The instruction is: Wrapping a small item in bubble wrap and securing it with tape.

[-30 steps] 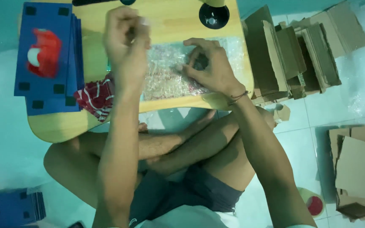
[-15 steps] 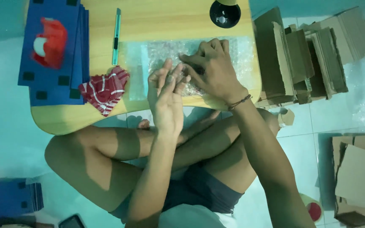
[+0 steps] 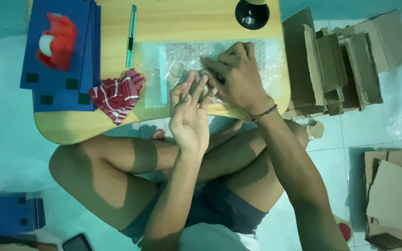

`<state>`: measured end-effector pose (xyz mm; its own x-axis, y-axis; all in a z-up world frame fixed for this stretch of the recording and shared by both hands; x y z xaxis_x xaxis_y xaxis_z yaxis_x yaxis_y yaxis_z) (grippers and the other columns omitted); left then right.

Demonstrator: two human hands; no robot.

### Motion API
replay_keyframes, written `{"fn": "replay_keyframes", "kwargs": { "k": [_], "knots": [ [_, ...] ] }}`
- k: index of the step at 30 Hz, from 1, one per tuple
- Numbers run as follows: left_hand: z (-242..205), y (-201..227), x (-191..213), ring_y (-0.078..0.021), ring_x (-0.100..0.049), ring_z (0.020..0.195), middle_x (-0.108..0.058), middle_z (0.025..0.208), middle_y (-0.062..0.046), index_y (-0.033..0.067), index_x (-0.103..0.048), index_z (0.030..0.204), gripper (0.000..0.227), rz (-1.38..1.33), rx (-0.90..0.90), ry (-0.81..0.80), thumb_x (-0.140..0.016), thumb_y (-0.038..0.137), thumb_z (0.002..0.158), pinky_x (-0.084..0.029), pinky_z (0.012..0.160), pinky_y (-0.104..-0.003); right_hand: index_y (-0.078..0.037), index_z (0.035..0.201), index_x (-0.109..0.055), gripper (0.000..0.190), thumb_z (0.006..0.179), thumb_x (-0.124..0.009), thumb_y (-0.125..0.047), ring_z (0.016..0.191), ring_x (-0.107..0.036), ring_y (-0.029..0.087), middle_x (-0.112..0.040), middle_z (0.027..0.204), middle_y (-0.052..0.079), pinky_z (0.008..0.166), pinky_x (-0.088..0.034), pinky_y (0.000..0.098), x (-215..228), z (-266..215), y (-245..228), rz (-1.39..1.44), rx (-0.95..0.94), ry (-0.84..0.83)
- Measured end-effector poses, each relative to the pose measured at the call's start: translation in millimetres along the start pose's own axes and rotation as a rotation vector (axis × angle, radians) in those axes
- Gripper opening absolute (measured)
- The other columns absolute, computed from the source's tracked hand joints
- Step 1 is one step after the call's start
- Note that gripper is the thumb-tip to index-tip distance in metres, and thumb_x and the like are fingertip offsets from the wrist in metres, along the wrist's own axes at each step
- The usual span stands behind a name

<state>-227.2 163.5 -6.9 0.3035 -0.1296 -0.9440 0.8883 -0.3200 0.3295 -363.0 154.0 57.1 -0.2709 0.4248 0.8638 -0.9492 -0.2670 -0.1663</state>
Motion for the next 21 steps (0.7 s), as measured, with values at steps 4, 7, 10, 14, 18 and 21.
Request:
{"fn": "replay_keyframes", "kwargs": {
  "k": [4,7,10,14,18,21],
  "knots": [
    [-2,-2,-1,-0.0332,-0.045,0.143,-0.041,0.157,-0.016,0.0082,-0.054,0.129,0.026,0.046,-0.012,-0.013,-0.051,0.009,0.103,-0.045,0.115,-0.052,-0.012,0.13,-0.07,0.036,0.104,-0.066,-0.035,0.089,-0.041,0.025,-0.07,0.095,0.006,0.095,-0.034,0.0411,-2,-1,0,-0.098,-0.007,0.0],
    [-3,-3,-1,-0.0363,-0.045,0.143,-0.037,0.16,-0.018,0.0067,-0.053,0.126,0.026,-0.019,-0.008,0.01,-0.054,0.008,0.101,-0.045,0.113,-0.052,-0.019,0.156,-0.052,0.064,0.096,-0.068,-0.036,0.088,-0.044,0.027,-0.066,0.095,0.005,0.093,-0.033,0.0441,-5,0,-1,-0.202,0.025,-0.086],
    [-4,-2,-2,-0.0352,-0.047,0.141,-0.04,0.159,-0.017,0.0066,-0.054,0.125,0.026,-0.016,-0.009,0.031,-0.055,0.01,0.1,-0.046,0.111,-0.05,-0.021,0.132,-0.075,0.041,0.092,-0.068,-0.029,0.086,-0.039,0.027,-0.056,0.094,0.005,0.09,-0.034,0.0427,2,5,-6,-0.156,0.085,-0.042],
    [-4,-3,-2,-0.0315,-0.047,0.138,-0.042,0.155,-0.017,0.0076,-0.054,0.126,0.029,0.033,-0.005,0.033,-0.057,0.013,0.098,-0.045,0.111,-0.05,-0.023,0.137,-0.074,0.042,0.097,-0.065,-0.035,0.089,-0.038,0.028,-0.057,0.093,0.004,0.092,-0.032,0.0451,-7,2,-3,-0.179,0.093,-0.096],
    [-3,-3,2,-0.0287,-0.05,0.134,-0.046,0.154,-0.015,0.0065,-0.054,0.121,0.025,0.127,0.027,0.083,-0.059,0.003,0.097,-0.048,0.108,-0.046,-0.02,0.138,-0.073,0.04,0.099,-0.067,-0.029,0.085,-0.042,0.029,-0.059,0.092,0.005,0.088,-0.035,0.0459,3,7,-10,-0.17,0.152,-0.057],
    [0,9,-1,-0.0229,-0.058,0.119,-0.051,0.142,-0.017,0.0022,-0.052,0.129,0.04,0.333,0.028,0.128,-0.066,0.002,0.091,-0.051,0.098,-0.039,-0.019,0.137,-0.073,0.04,0.099,-0.067,-0.025,0.089,-0.042,0.029,-0.058,0.09,0.005,0.093,-0.032,0.0475,2,6,-9,-0.08,0.099,-0.064]
  ]
}}
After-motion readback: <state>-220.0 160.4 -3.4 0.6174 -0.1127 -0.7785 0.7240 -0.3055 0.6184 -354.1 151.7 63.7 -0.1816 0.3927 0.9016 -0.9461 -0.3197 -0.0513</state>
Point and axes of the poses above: each hand's wrist, its own z-axis towards the middle knuckle, its own x-axis out of the back of the hand, y = z × x, the point moved 6 cm from there along z, towards the middle knuckle
